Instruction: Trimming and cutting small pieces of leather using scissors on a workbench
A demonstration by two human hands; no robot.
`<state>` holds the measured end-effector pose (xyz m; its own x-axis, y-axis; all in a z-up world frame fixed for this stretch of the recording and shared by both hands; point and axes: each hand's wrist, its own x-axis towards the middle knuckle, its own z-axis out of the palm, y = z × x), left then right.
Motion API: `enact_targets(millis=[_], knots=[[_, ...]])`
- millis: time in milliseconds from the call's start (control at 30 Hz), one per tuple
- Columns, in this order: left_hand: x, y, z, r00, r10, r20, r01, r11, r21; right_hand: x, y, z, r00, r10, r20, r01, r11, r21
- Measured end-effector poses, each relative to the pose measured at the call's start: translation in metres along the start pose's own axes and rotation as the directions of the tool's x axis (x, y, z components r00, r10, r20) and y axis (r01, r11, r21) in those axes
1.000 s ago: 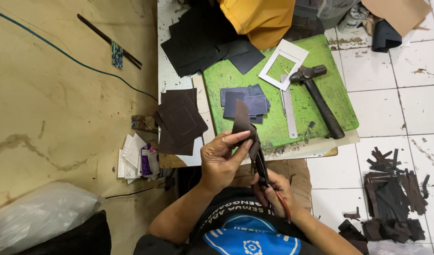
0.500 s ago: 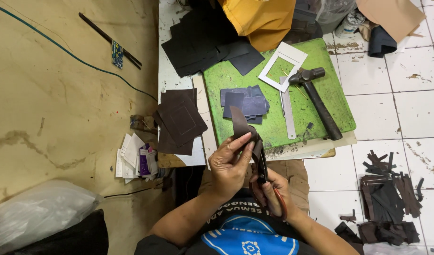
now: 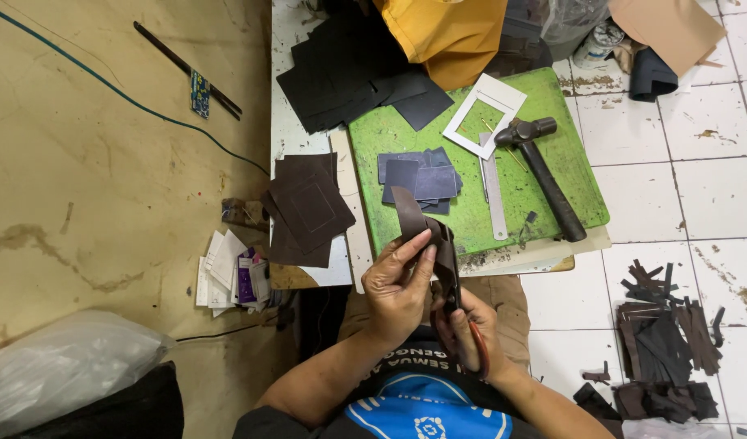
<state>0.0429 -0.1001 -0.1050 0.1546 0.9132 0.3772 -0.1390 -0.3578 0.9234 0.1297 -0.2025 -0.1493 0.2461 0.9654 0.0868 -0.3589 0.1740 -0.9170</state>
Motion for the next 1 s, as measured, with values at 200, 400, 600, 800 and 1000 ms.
enact_targets(millis=[200, 400, 600, 800, 1000], knots=[[0.001, -0.002, -0.002, 0.998, -0.061, -0.005, 0.061, 0.997, -0.037, 0.01, -0.003, -0.012, 0.991, -0.135, -0.007, 0.134, 0.99, -0.045], [0.0, -0.003, -0.011, 0.997, -0.035, 0.064, 0.037, 0.999, -0.036, 0.032, -0.01, -0.036, 0.949, -0.269, -0.163, 0.223, 0.941, -0.256], [-0.007, 0.005, -0.011, 0.935, -0.124, 0.334, 0.166, 0.981, -0.099, 0.041, 0.008, -0.037, 0.946, -0.194, -0.258, 0.137, 0.965, -0.223], [0.003, -0.019, -0.039, 0.841, -0.228, 0.491, 0.197, 0.974, 0.115, 0.052, -0.001, -0.025, 0.942, -0.134, -0.308, 0.084, 0.982, -0.168], [0.001, -0.014, -0.035, 0.912, -0.057, 0.406, -0.014, 0.986, 0.169, 0.05, -0.021, -0.011, 0.948, -0.173, -0.267, 0.115, 0.968, -0.222]])
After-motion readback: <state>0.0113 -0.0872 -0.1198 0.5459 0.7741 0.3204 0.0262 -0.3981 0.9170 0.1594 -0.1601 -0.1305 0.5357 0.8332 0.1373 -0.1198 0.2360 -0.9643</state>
